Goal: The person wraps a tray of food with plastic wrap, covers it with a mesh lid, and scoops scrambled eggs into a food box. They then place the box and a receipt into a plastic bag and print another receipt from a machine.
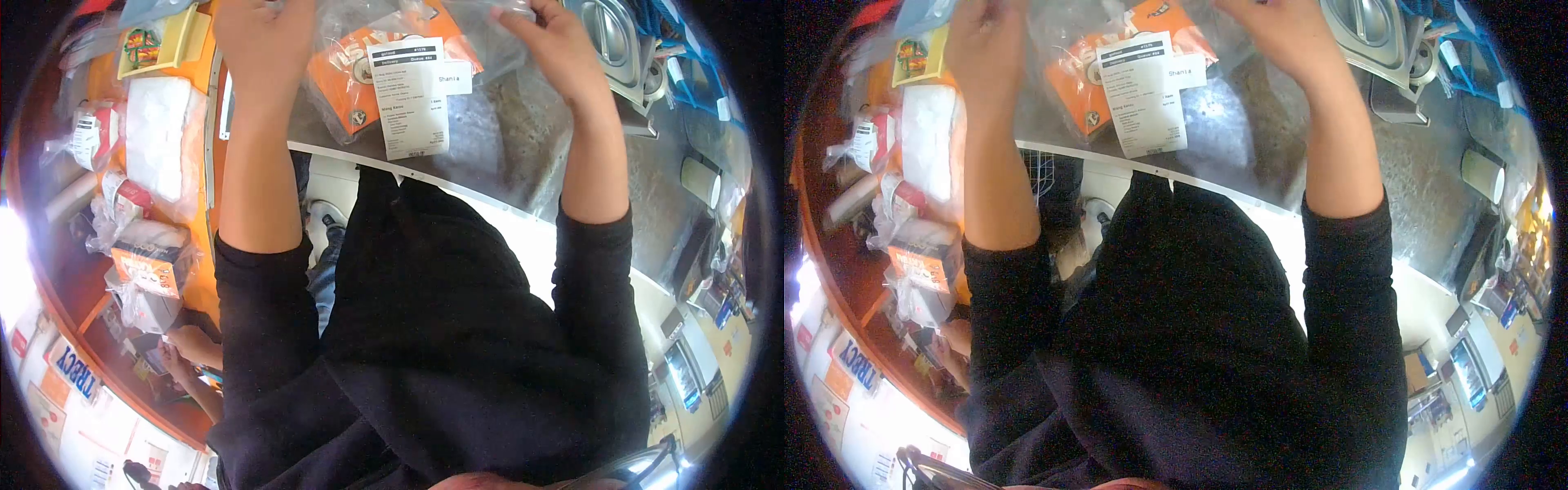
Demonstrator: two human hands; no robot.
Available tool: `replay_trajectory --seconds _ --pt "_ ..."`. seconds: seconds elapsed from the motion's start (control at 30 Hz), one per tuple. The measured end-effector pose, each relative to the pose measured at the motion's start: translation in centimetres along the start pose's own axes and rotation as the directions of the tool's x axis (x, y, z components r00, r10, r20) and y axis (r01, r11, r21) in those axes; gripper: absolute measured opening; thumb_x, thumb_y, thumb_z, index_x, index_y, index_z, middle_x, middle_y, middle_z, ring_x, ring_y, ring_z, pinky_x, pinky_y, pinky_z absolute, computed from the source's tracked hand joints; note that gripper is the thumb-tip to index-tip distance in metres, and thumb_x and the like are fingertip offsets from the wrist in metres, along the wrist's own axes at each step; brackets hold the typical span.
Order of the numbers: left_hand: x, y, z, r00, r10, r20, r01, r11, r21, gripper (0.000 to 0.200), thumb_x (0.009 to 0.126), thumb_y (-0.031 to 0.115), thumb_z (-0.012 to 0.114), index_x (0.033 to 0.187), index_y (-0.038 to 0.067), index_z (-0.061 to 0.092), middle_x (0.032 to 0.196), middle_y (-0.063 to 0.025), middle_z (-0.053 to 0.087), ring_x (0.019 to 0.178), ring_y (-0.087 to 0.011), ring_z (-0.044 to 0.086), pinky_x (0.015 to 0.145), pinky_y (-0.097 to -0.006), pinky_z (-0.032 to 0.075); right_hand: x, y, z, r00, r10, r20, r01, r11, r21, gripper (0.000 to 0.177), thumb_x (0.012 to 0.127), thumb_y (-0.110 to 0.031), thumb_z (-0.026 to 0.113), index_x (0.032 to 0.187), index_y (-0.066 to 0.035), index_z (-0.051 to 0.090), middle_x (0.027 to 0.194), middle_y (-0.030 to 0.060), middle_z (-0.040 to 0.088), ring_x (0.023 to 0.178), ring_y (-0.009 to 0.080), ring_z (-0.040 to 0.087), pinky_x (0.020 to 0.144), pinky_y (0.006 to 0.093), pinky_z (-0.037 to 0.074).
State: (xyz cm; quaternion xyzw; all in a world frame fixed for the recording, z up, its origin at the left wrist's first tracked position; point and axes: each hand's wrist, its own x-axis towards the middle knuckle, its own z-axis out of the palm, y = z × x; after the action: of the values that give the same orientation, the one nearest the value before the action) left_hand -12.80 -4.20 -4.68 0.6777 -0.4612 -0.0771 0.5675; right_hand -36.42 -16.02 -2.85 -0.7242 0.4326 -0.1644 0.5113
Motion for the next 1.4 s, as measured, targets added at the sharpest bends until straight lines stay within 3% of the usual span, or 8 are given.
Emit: replay_trajectory --seconds 0.2,0.33,0.5,0.73,0.93,1.17,1.3,1.4 --pt "0.6 2.0 -1.3 0.965 -0.212 -0.154 0.153 0.932 -0.328 0.03 0.087 0.021 0.055 0.11 0.001 0.055 0.104 -0.013 0.057 0.1 -0.0282 0.052 0.089 -0.0393 0.039 0.6 -3.0 -0.8 0.934 -0.303 -0.188 0.352 0.868 0.351 0.011 0.09 -0.009 0.058 0.085 -0.009 0.048 0.072 -0.004 0.049 0.07 0.0062 0.049 0.062 0.0189 0.039" --pt "0.0 4.5 -1.2 0.9 -0.407 0.158 0.418 0.699 -0.58 0.034 0.092 0.028 0.051 0.113 0.001 0.052 0.11 -0.0137 0.055 0.104 -0.0302 0.05 0.091 -0.0414 0.038 1.2 -1.8 1.0 0.963 -0.231 -0.139 0.068 0.707 -0.704 0.055 0.079 -0.042 0.067 0.113 -0.001 0.054 0.091 0.0184 0.065 0.084 0.0301 0.065 0.072 0.0387 0.049" --pt "-1.0 4.3 -3.7 0.838 -0.147 0.526 0.528 -0.028 -0.849 0.033 0.1 0.033 0.036 0.111 0.003 0.045 0.118 -0.0177 0.055 0.113 -0.0344 0.053 0.093 -0.0526 0.046 2.0 0.7 -1.1 0.995 -0.096 0.018 0.05 0.345 -0.937 0.036 0.075 -0.024 0.064 0.106 -0.005 0.059 0.096 0.0182 0.065 0.091 0.0344 0.063 0.075 0.0421 0.05" --pt "-2.5 9.5 -3.0 0.918 -0.235 0.319 0.396 0.513 -0.762 0.041 0.1 0.035 0.037 0.126 0.004 0.032 0.126 -0.0209 0.048 0.114 -0.0378 0.053 0.093 -0.0491 0.045 0.3 -8.2 -8.3 0.954 -0.122 0.275 0.135 0.99 -0.029 0.036 0.083 -0.018 0.065 0.113 -0.003 0.054 0.092 0.0088 0.066 0.085 0.0158 0.064 0.075 0.0291 0.05" --pt "-2.5 13.0 -2.2 0.931 0.024 0.364 0.268 0.633 -0.727 0.053 0.098 0.033 0.042 0.133 0.002 0.018 0.124 -0.024 0.05 0.112 -0.0321 0.054 0.092 -0.0397 0.046 -1.5 -10.0 2.2 0.831 -0.5 0.244 0.392 0.837 0.382 0.046 0.084 -0.014 0.066 0.123 -0.001 0.046 0.098 0.0073 0.064 0.087 0.0135 0.061 0.077 0.0274 0.049" --pt "-2.7 7.3 -0.2 0.971 0.209 -0.112 -0.177 0.953 0.244 0.065 0.078 0.009 0.071 0.13 -0.001 0.033 0.111 -0.0172 0.058 0.104 -0.0247 0.057 0.084 -0.0323 0.047 0.6 -9.8 3.7 0.93 -0.364 0.049 0.32 0.87 0.375 0.063 0.076 -0.018 0.074 0.127 -0.003 0.04 0.096 0.0051 0.059 0.076 0.0132 0.057 0.07 0.0274 0.048" --pt "-3.1 3.8 0.1 0.852 -0.433 0.293 0.434 0.898 0.064 0.03 0.08 0.013 0.069 0.105 0.002 0.058 0.103 -0.0119 0.058 0.102 -0.0215 0.055 0.084 -0.03 0.043 -0.1 -9.3 4.2 0.893 -0.423 -0.155 0.438 0.896 0.074 0.081 0.07 -0.027 0.079 0.132 -0.003 0.033 0.11 0.0119 0.055 0.083 0.0157 0.06 0.075 0.0272 0.049" --pt "-3.1 3.5 -0.3 0.997 -0.073 0.014 0.074 0.991 -0.115 0.014 0.082 0.015 0.068 0.088 0.004 0.064 0.099 -0.0109 0.056 0.095 -0.0216 0.056 0.085 -0.0302 0.043 0.4 -8.2 3.9 0.763 -0.544 -0.351 0.452 0.835 -0.313 0.084 0.07 -0.029 0.08 0.133 -0.003 0.031 0.114 0.0136 0.054 0.086 0.0166 0.06 0.078 0.0283 0.049"
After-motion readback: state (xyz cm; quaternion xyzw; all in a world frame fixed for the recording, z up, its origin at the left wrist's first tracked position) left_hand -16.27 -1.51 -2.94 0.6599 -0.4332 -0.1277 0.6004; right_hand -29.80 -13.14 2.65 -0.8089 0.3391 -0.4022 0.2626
